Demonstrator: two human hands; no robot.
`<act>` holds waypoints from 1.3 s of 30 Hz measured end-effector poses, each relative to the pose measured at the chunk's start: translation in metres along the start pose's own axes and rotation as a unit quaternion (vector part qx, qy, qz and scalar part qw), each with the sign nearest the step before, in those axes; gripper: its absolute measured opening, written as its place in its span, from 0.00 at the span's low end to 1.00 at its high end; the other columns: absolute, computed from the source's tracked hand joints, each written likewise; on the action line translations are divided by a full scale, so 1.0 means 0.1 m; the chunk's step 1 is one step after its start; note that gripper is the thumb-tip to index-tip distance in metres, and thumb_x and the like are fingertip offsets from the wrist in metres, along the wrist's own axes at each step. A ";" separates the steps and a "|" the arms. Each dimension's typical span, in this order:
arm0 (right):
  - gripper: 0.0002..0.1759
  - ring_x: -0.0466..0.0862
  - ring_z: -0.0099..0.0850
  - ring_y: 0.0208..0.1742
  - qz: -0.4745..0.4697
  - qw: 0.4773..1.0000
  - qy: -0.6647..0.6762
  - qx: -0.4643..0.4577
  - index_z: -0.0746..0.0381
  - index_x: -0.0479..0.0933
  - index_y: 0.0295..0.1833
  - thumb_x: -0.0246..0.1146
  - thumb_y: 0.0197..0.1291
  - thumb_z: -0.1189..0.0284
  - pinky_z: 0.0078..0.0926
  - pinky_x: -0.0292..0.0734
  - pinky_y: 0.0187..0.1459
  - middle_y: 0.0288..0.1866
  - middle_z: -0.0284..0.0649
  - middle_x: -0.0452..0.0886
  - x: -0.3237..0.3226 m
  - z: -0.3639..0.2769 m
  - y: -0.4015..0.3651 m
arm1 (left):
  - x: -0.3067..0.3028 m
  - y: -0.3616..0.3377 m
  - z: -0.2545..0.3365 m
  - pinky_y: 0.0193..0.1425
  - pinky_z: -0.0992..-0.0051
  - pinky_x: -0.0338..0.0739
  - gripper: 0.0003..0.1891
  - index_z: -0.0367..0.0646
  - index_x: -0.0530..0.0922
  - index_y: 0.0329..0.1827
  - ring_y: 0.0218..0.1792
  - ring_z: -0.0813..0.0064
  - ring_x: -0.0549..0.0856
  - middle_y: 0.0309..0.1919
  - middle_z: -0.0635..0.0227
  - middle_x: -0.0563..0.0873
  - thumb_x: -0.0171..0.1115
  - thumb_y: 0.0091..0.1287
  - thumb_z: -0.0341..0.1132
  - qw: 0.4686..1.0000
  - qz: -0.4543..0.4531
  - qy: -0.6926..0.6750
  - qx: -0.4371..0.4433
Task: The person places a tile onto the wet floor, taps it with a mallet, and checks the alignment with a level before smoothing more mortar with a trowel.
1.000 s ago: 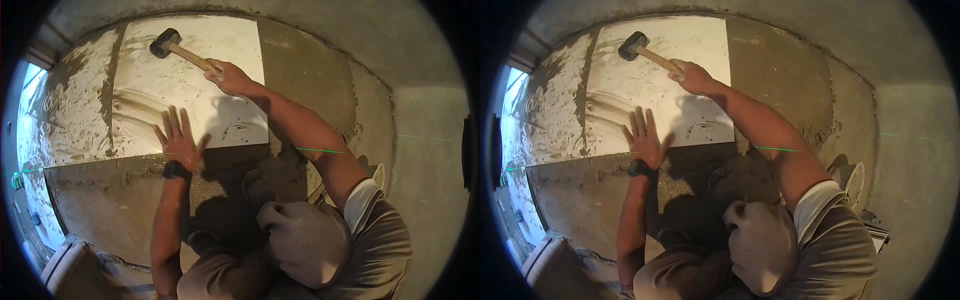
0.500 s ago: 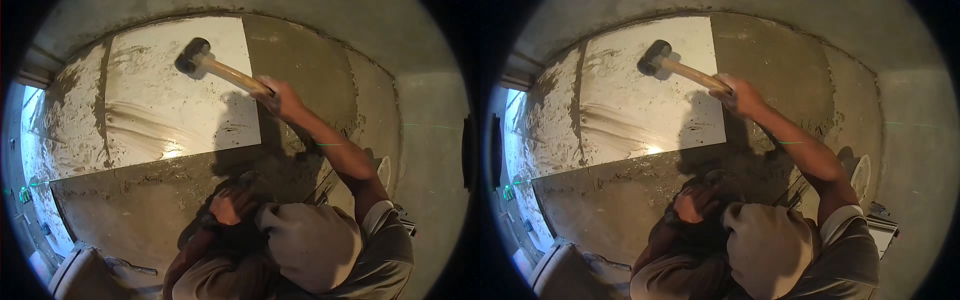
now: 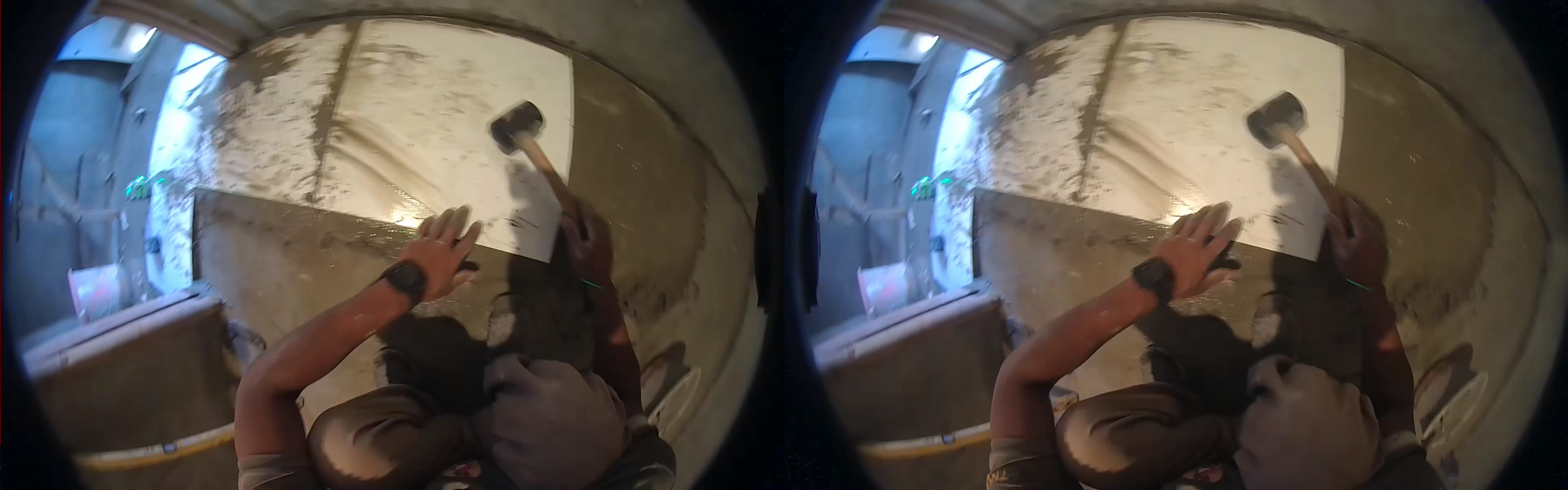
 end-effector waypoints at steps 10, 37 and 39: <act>0.27 0.85 0.52 0.54 -0.062 0.993 0.016 0.103 0.63 0.76 0.65 0.64 0.69 0.56 0.44 0.79 0.54 0.54 0.55 0.84 0.16 0.20 -0.26 | -0.26 0.90 -0.51 0.77 0.31 0.49 0.61 0.54 0.46 0.85 0.83 0.43 0.44 0.84 0.49 0.42 0.67 0.55 0.72 0.983 -0.075 0.019 -0.165; 0.30 0.86 0.50 0.50 -0.105 0.983 0.033 0.149 0.68 0.74 0.66 0.64 0.70 0.55 0.41 0.80 0.50 0.50 0.55 0.84 0.09 0.38 -0.40 | -0.08 0.97 -0.43 0.77 0.28 0.43 0.68 0.61 0.41 0.86 0.83 0.43 0.35 0.84 0.54 0.35 0.75 0.47 0.68 0.973 -0.104 0.024 -0.202; 0.27 0.86 0.53 0.46 -0.033 0.997 0.007 0.077 0.65 0.75 0.65 0.64 0.70 0.57 0.45 0.80 0.47 0.46 0.53 0.85 -0.01 0.27 -0.37 | -0.11 0.95 -0.43 0.77 0.28 0.43 0.68 0.60 0.42 0.86 0.83 0.42 0.35 0.84 0.53 0.36 0.76 0.46 0.68 0.975 -0.088 0.018 -0.201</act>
Point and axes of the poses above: each hand's wrist, its own y-axis towards the middle knuckle, its own x-axis out of the palm, z = x × y, the point moved 10 cm from there along y, towards the middle knuckle
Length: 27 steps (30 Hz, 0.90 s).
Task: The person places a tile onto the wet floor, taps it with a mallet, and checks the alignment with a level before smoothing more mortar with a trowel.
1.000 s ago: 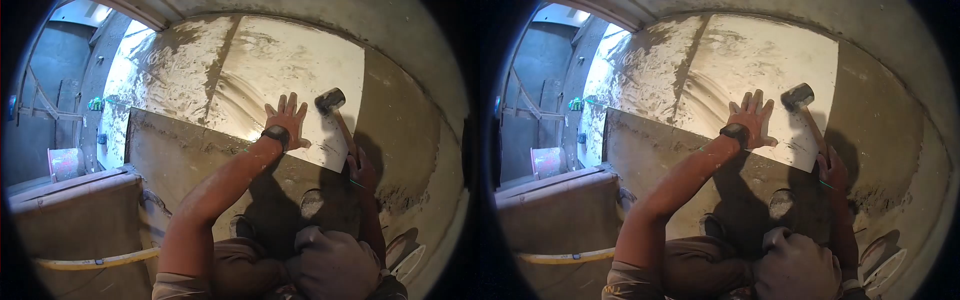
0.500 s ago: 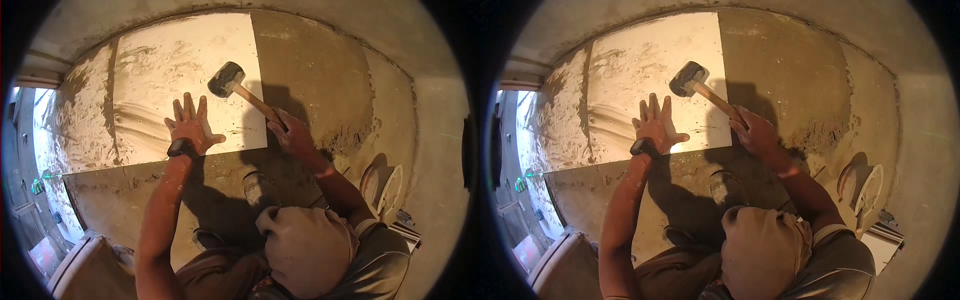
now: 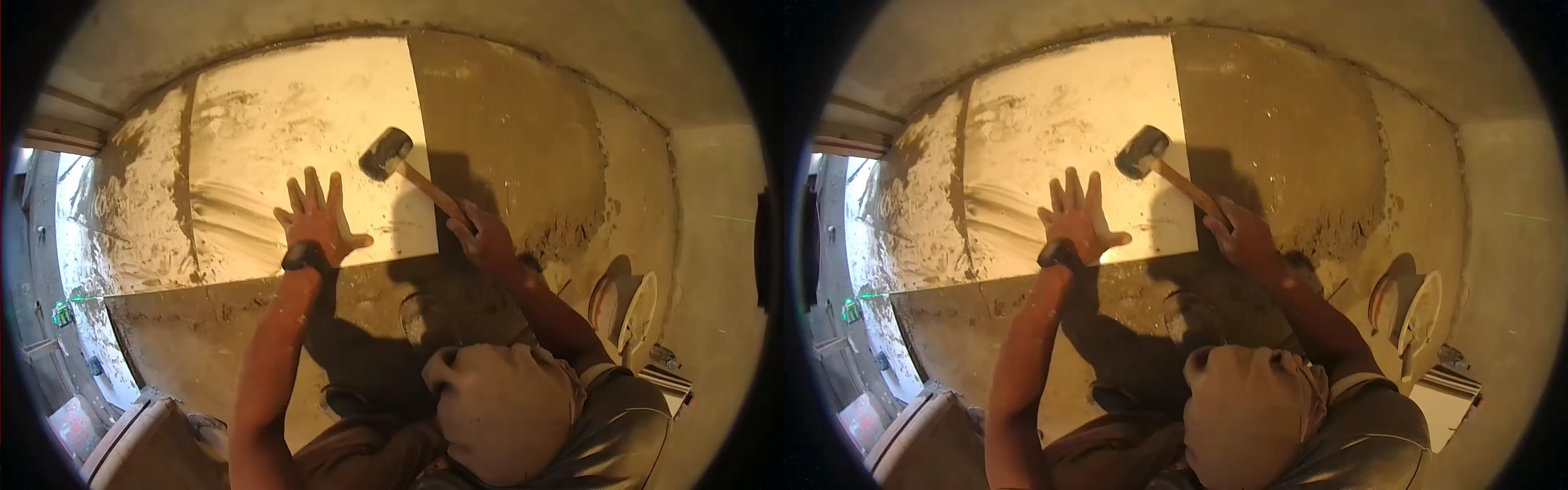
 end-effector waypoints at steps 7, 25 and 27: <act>0.26 0.85 0.52 0.51 0.000 0.998 0.057 0.033 0.64 0.74 0.65 0.63 0.70 0.58 0.45 0.80 0.49 0.48 0.54 0.85 -0.08 -0.17 0.31 | -0.08 0.07 0.01 0.78 0.31 0.43 0.67 0.57 0.44 0.86 0.83 0.41 0.39 0.84 0.50 0.38 0.73 0.46 0.71 1.000 0.003 0.002 0.009; 0.28 0.83 0.58 0.56 -0.033 0.999 0.011 0.000 0.65 0.71 0.71 0.60 0.73 0.59 0.46 0.79 0.57 0.56 0.62 0.82 0.29 -0.23 0.94 | -0.28 0.35 -0.14 0.74 0.24 0.45 0.74 0.57 0.43 0.86 0.82 0.40 0.40 0.84 0.51 0.40 0.73 0.37 0.77 0.999 0.014 -0.020 -0.029; 0.28 0.83 0.57 0.56 -0.008 1.000 0.010 -0.010 0.64 0.72 0.70 0.60 0.72 0.60 0.45 0.80 0.56 0.55 0.61 0.83 0.31 -0.21 0.97 | -0.30 0.37 -0.13 0.74 0.24 0.45 0.73 0.57 0.44 0.85 0.82 0.39 0.40 0.84 0.50 0.40 0.74 0.38 0.76 0.999 0.018 -0.022 -0.027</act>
Point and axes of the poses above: each hand's wrist, its own y-axis towards the middle knuckle, its own x-axis out of the palm, z = x × y, the point moved 10 cm from there along y, towards the middle knuckle
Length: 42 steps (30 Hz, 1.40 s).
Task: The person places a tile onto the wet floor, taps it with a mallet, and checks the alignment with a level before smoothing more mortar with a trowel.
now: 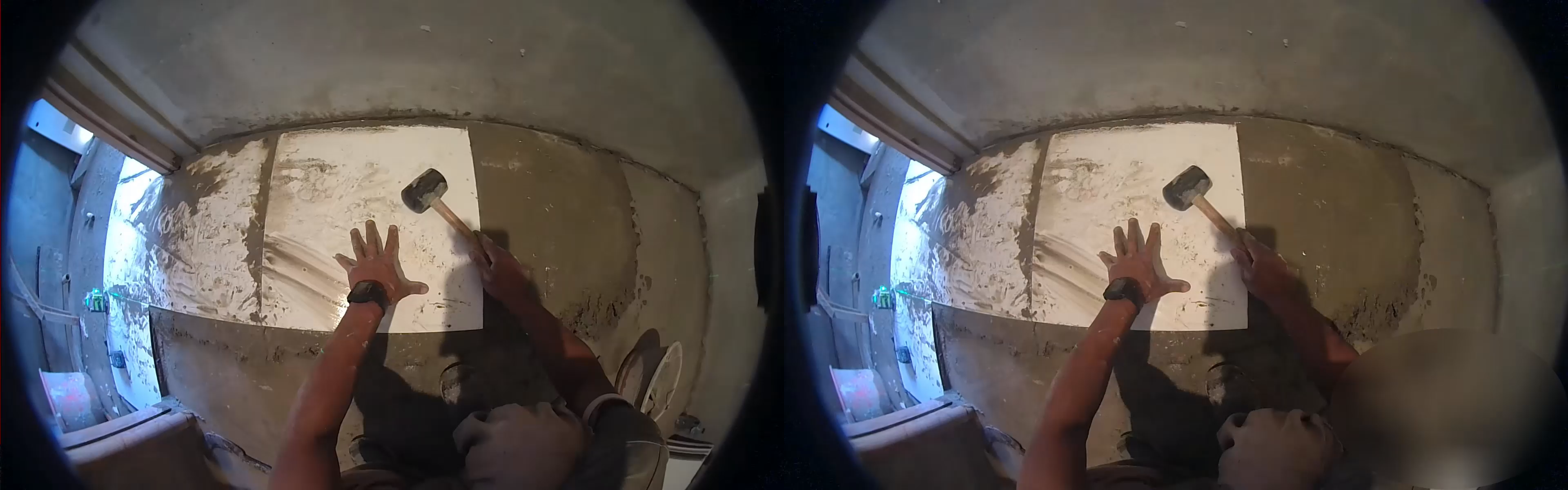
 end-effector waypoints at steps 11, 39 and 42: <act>0.27 0.86 0.55 0.48 0.080 0.992 0.102 0.009 0.58 0.71 0.71 0.59 0.72 0.57 0.44 0.80 0.47 0.43 0.58 0.84 -0.35 -0.26 0.29 | -0.04 -0.06 -0.02 0.76 0.27 0.45 0.70 0.56 0.44 0.86 0.83 0.43 0.37 0.84 0.53 0.38 0.75 0.43 0.72 1.000 -0.022 -0.019 -0.007; 0.29 0.86 0.54 0.52 0.038 0.998 0.045 0.020 0.65 0.72 0.70 0.61 0.71 0.59 0.46 0.81 0.54 0.53 0.60 0.84 -0.12 0.12 0.11 | 0.03 -0.02 0.02 0.74 0.24 0.45 0.73 0.54 0.42 0.86 0.82 0.38 0.37 0.84 0.47 0.38 0.72 0.40 0.77 1.000 -0.019 0.014 0.001; 0.29 0.86 0.52 0.52 0.025 0.998 0.038 0.048 0.66 0.72 0.70 0.61 0.72 0.59 0.44 0.81 0.54 0.52 0.59 0.84 -0.16 0.09 0.08 | 0.05 -0.01 0.01 0.74 0.25 0.45 0.73 0.55 0.41 0.86 0.82 0.38 0.37 0.84 0.48 0.37 0.72 0.40 0.77 1.000 -0.022 0.018 0.003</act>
Point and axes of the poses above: each hand's wrist, its own y-axis towards the middle knuckle, its own x-axis out of the palm, z = x × y, the point moved 10 cm from there along y, towards the middle knuckle
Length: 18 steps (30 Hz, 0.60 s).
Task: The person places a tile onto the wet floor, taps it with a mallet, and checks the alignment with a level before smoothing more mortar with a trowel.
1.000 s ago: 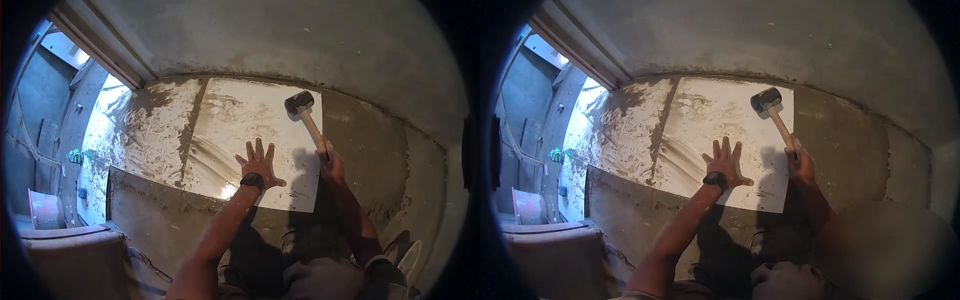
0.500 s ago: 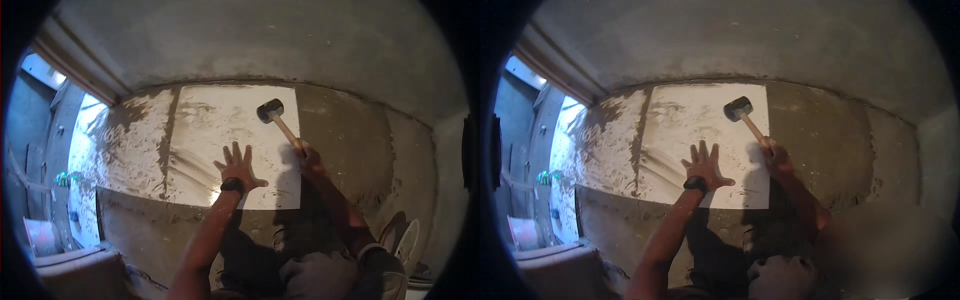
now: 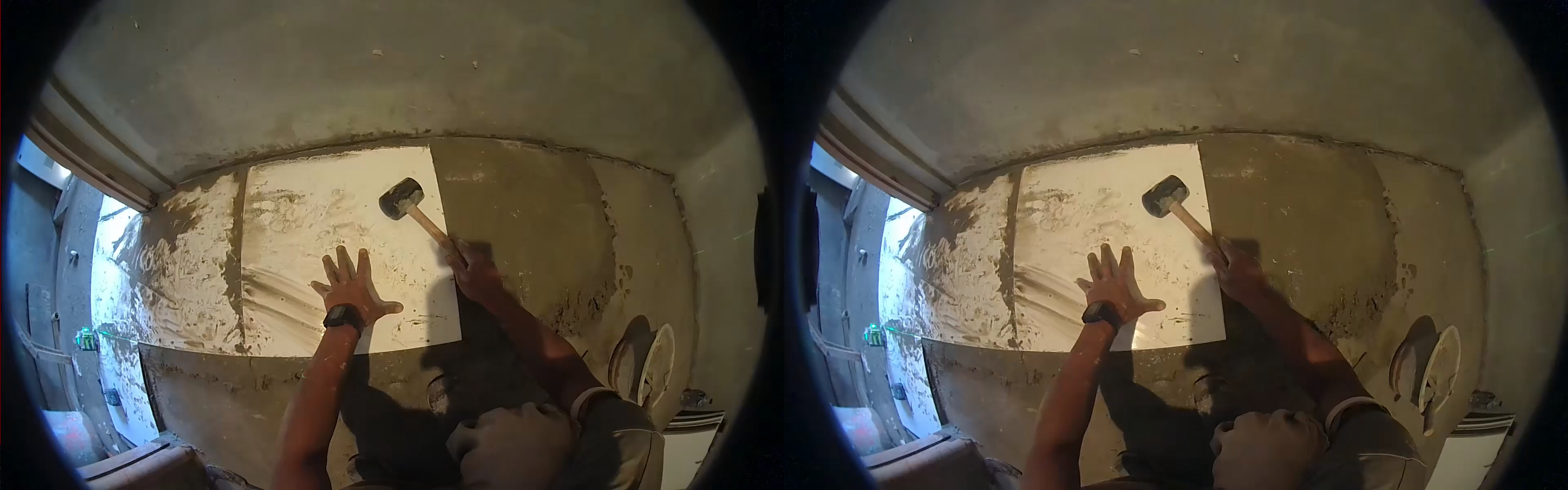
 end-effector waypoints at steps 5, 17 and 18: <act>0.28 0.87 0.54 0.50 0.077 0.993 0.015 -0.092 0.66 0.73 0.69 0.60 0.72 0.58 0.47 0.82 0.51 0.49 0.59 0.85 -0.21 -0.11 -0.16 | 0.01 0.01 0.00 0.75 0.25 0.45 0.74 0.55 0.41 0.86 0.82 0.38 0.36 0.84 0.48 0.36 0.71 0.40 0.78 1.000 -0.005 0.004 -0.003; 0.28 0.86 0.54 0.53 0.043 0.992 -0.092 -0.076 0.69 0.74 0.65 0.62 0.71 0.58 0.45 0.82 0.54 0.52 0.60 0.84 0.03 0.07 -0.11 | -0.06 -0.01 0.03 0.76 0.28 0.46 0.72 0.52 0.44 0.85 0.82 0.37 0.39 0.83 0.46 0.38 0.73 0.42 0.75 1.000 -0.003 -0.004 0.000; 0.28 0.86 0.54 0.52 0.051 0.990 -0.115 -0.067 0.68 0.74 0.65 0.61 0.71 0.57 0.45 0.82 0.53 0.52 0.60 0.84 0.01 0.05 -0.11 | -0.06 0.00 0.03 0.76 0.29 0.47 0.71 0.51 0.45 0.85 0.82 0.36 0.40 0.83 0.45 0.40 0.73 0.42 0.75 1.000 0.005 0.000 0.004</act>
Point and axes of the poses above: each hand's wrist, its own y-axis towards the middle knuckle, its own x-axis out of the palm, z = x × y, the point moved 10 cm from there along y, towards the middle knuckle
